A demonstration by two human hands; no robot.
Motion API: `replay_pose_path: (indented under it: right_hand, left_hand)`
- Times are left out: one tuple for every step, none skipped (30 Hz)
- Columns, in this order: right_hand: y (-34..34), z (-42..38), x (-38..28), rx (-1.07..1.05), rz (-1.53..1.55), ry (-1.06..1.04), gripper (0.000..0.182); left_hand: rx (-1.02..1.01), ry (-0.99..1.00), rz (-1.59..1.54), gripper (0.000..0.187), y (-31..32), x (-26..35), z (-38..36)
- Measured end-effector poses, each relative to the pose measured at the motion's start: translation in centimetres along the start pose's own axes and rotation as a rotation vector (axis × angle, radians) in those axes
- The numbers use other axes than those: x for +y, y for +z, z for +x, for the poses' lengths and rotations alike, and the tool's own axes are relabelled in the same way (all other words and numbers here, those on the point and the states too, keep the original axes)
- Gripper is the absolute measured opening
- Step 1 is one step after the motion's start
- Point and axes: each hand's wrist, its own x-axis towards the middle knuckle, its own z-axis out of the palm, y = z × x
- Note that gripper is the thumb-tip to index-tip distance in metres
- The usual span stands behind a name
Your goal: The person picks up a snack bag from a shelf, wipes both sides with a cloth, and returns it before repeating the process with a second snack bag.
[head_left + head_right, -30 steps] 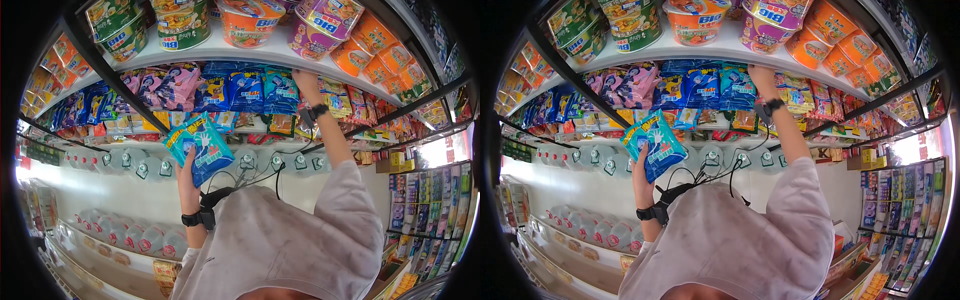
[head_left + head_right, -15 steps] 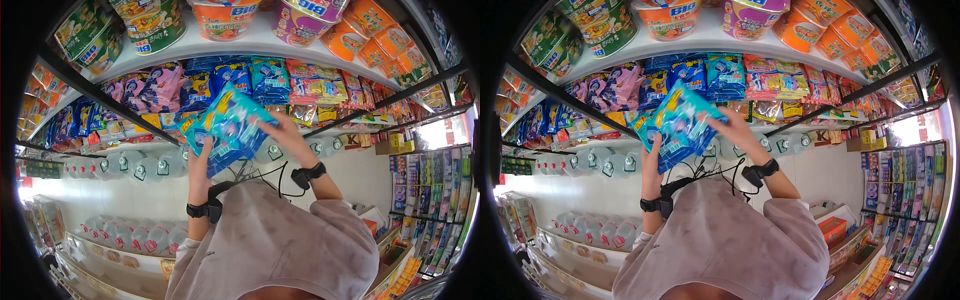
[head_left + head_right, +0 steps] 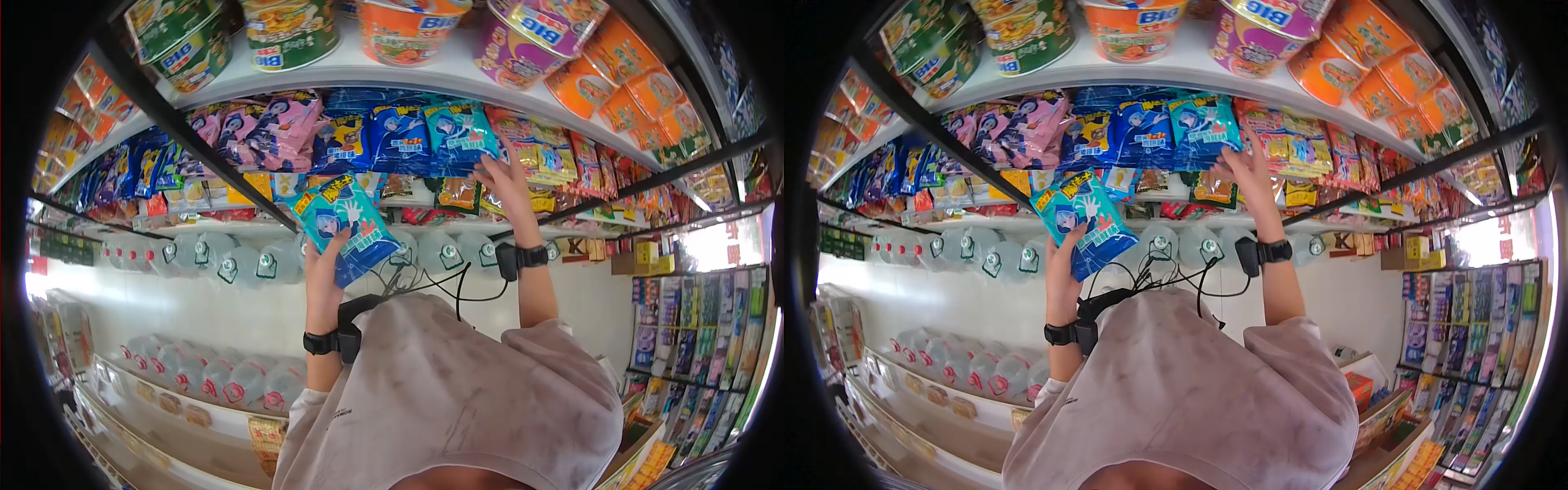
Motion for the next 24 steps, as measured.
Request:
replay_pose_path:
  right_hand:
    - [-0.2, -0.2, 0.3, 0.01, -0.126, -0.007, 0.068]
    - [-0.1, -0.5, 0.8, 0.02, -0.145, -0.069, 0.07]
    - [-0.2, -0.7, 1.0, 0.05, -0.167, -0.07, 0.067]
    - [-0.3, -1.1, 1.1, 0.08, -0.188, -0.073, 0.064]
    - [-0.3, -1.5, 1.1, 0.113, -0.209, -0.071, 0.062]
    - [-0.5, -1.7, 1.4, 0.116, -0.313, -0.097, 0.05]
    - [-0.3, -2.0, 1.4, -0.003, -0.351, -0.023, 0.046]
    - [0.2, -2.6, 1.2, -0.122, -0.39, 0.053, 0.043]
    - [1.3, -3.4, 0.7, -0.272, -0.37, 0.131, 0.04]
    - [2.5, -4.2, 0.2, -0.422, -0.357, 0.211, 0.038]
    - [4.7, -5.4, -0.2, -0.598, -0.281, 0.295, 0.036]
    - [6.5, -6.7, -0.1, -0.608, -0.253, 0.268, 0.036]
    - [8.2, -8.1, 0.1, -0.615, -0.225, 0.241, 0.035]
    - [9.1, -8.9, 0.3, -0.621, -0.194, 0.208, 0.034]
    - [9.3, -9.0, 0.4, -0.631, -0.223, 0.206, 0.035]
    - [9.4, -8.7, 0.4, -0.639, -0.252, 0.203, 0.036]
    - [9.3, -8.4, 0.3, -0.65, -0.285, 0.2, 0.036]
    - [8.9, -7.8, 0.2, -0.587, -0.299, 0.179, 0.036]
    - [8.4, -7.1, 0.0, -0.51, -0.207, 0.203, 0.034]
    - [8.0, -6.2, -0.3, -0.433, -0.116, 0.225, 0.031]
    - [7.6, -5.4, -0.8, -0.338, -0.064, 0.187, 0.03]
    - [7.2, -4.4, -1.2, -0.245, -0.012, 0.147, 0.029]
    - [6.4, -3.0, -1.5, -0.228, -0.016, 0.117, 0.029]
    - [5.6, -1.2, -1.6, -0.211, -0.017, 0.085, 0.03]
  left_hand:
    - [0.001, -0.003, -0.011, 0.033, -0.2, 0.0, -0.1]
    - [0.005, -0.009, -0.023, 0.032, -0.4, 0.0, -0.2]
    - [0.009, -0.015, -0.034, 0.031, -0.7, 0.0, -0.3]
    - [0.024, -0.023, -0.024, 0.031, -0.9, -0.1, -0.2]
    - [0.026, -0.013, -0.008, 0.032, -1.0, -0.1, -0.4]
    - [0.027, -0.004, 0.009, 0.033, -1.0, 0.1, -0.5]
    - [0.027, 0.008, 0.025, 0.033, -0.8, 0.1, -0.5]
    - [0.011, 0.049, 0.022, 0.035, -0.8, 0.0, -0.4]
    - [-0.006, 0.084, 0.02, 0.036, -0.8, -0.1, -0.2]
    - [-0.024, 0.114, 0.018, 0.036, -0.7, -0.3, 0.0]
    - [-0.04, 0.14, 0.016, 0.036, -0.6, -0.5, 0.1]
    - [-0.074, 0.134, 0.03, 0.038, -0.4, -0.4, 0.0]
    - [-0.115, 0.088, 0.032, 0.039, -0.2, -0.2, -0.2]
    - [-0.137, 0.07, 0.054, 0.039, 0.1, -0.2, -0.6]
    - [-0.166, 0.054, 0.078, 0.039, 0.2, -0.2, -0.8]
    - [-0.192, 0.084, 0.128, 0.04, -0.1, -0.3, -0.8]
    - [-0.218, 0.114, 0.175, 0.04, -0.5, -0.4, -1.0]
    - [-0.244, 0.146, 0.221, 0.041, -0.8, -0.5, -1.1]
    - [-0.247, 0.125, 0.206, 0.042, -1.4, -0.4, -1.3]
    - [-0.249, 0.107, 0.189, 0.042, -2.4, -0.1, -1.5]
    - [-0.251, 0.093, 0.17, 0.043, -3.4, 0.2, -1.7]
    - [-0.237, 0.152, 0.155, 0.043, -4.6, 0.4, -2.0]
    - [-0.19, 0.156, 0.151, 0.043, -5.7, 1.0, -2.3]
    - [-0.144, 0.163, 0.149, 0.043, -6.9, 1.9, -2.5]
